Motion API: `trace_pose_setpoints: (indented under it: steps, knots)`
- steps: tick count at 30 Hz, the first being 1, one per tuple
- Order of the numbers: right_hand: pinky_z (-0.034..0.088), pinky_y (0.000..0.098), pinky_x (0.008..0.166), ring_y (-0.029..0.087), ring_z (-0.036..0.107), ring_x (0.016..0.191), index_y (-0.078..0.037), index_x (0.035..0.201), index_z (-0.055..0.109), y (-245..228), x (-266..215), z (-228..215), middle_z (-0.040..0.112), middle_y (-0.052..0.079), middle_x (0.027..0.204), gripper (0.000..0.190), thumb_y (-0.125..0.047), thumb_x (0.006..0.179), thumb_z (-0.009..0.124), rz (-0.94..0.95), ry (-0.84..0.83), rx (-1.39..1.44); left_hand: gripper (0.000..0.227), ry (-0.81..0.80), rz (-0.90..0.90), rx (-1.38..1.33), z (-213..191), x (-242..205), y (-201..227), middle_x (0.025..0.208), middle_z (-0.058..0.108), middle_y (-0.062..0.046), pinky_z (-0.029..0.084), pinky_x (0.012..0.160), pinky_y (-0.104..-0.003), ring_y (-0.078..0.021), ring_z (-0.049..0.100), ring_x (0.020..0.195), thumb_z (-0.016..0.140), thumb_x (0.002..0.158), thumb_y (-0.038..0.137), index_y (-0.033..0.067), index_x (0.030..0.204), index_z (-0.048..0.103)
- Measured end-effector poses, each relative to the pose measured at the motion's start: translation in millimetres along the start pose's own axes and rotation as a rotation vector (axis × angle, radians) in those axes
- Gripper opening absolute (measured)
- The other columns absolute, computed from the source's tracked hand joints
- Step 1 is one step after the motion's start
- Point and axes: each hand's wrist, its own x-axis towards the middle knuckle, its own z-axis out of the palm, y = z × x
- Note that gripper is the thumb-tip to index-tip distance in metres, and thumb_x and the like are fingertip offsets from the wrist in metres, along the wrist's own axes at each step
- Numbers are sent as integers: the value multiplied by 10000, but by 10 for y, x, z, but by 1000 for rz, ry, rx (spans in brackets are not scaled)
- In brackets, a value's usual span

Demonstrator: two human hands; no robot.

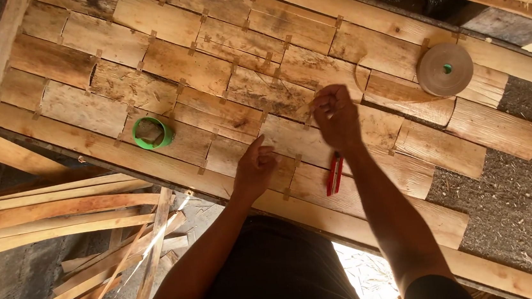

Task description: Assembling a bamboo surface by fitting and securing bamboo strips on a workbench.

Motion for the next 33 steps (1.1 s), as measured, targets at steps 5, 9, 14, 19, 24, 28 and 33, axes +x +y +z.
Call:
trace_pose_setpoints:
  steps: [5, 9, 14, 19, 24, 28, 33]
  knots:
    - [596, 325, 748, 215, 749, 905, -39, 1247, 514, 245, 768, -499, 764, 113, 1031, 307, -4, 984, 668, 118, -48, -469, 544, 98, 63, 565, -327, -313, 327, 1243, 685, -177, 569, 916, -397, -307, 695, 1089, 749, 887, 174, 18, 1375, 567]
    - [586, 403, 799, 274, 757, 953, -46, 1280, 519, 559, 1245, -695, 774, 130, 1047, 340, -29, 978, 673, 161, -130, -639, 451, 56, 201, 865, -449, -526, 344, 1323, 635, -222, 488, 1032, -493, -432, 591, 1234, 746, 887, 185, 0, 1285, 644]
    - [560, 441, 831, 294, 733, 963, -68, 1278, 530, 781, 1595, -615, 764, 112, 1040, 361, -90, 966, 709, 246, -198, -734, 442, 4, 237, 925, -457, -646, 254, 1392, 601, -212, 456, 1070, -489, -408, 533, 1315, 745, 871, 188, 5, 1263, 652]
    - [549, 453, 843, 303, 722, 981, -91, 1290, 541, 975, 1740, -578, 760, 97, 1045, 370, -121, 968, 721, 275, -205, -819, 438, -23, 198, 943, -473, -607, 251, 1394, 602, -191, 456, 1084, -481, -392, 528, 1331, 762, 875, 210, -1, 1245, 657]
    - [541, 459, 839, 309, 715, 982, -102, 1302, 534, 1051, 1768, -576, 753, 96, 1061, 388, -128, 965, 726, 293, -216, -829, 442, -13, 224, 998, -439, -529, 295, 1355, 600, -189, 459, 1056, -492, -394, 535, 1287, 766, 850, 188, -3, 1233, 655]
    - [539, 463, 835, 318, 711, 982, -93, 1301, 529, 1102, 1756, -589, 750, 105, 1064, 390, -121, 966, 727, 267, -217, -829, 458, -29, 233, 991, -342, -342, 360, 1337, 600, -192, 455, 1044, -492, -394, 540, 1256, 759, 842, 163, -12, 1248, 641]
    - [534, 466, 859, 333, 709, 990, -74, 1286, 526, 1192, 1744, -610, 756, 120, 1048, 389, -109, 962, 739, 188, -214, -796, 453, -147, 404, 950, -53, 106, 407, 1381, 574, -198, 449, 1095, -489, -403, 535, 1295, 758, 870, 166, -1, 1262, 604]
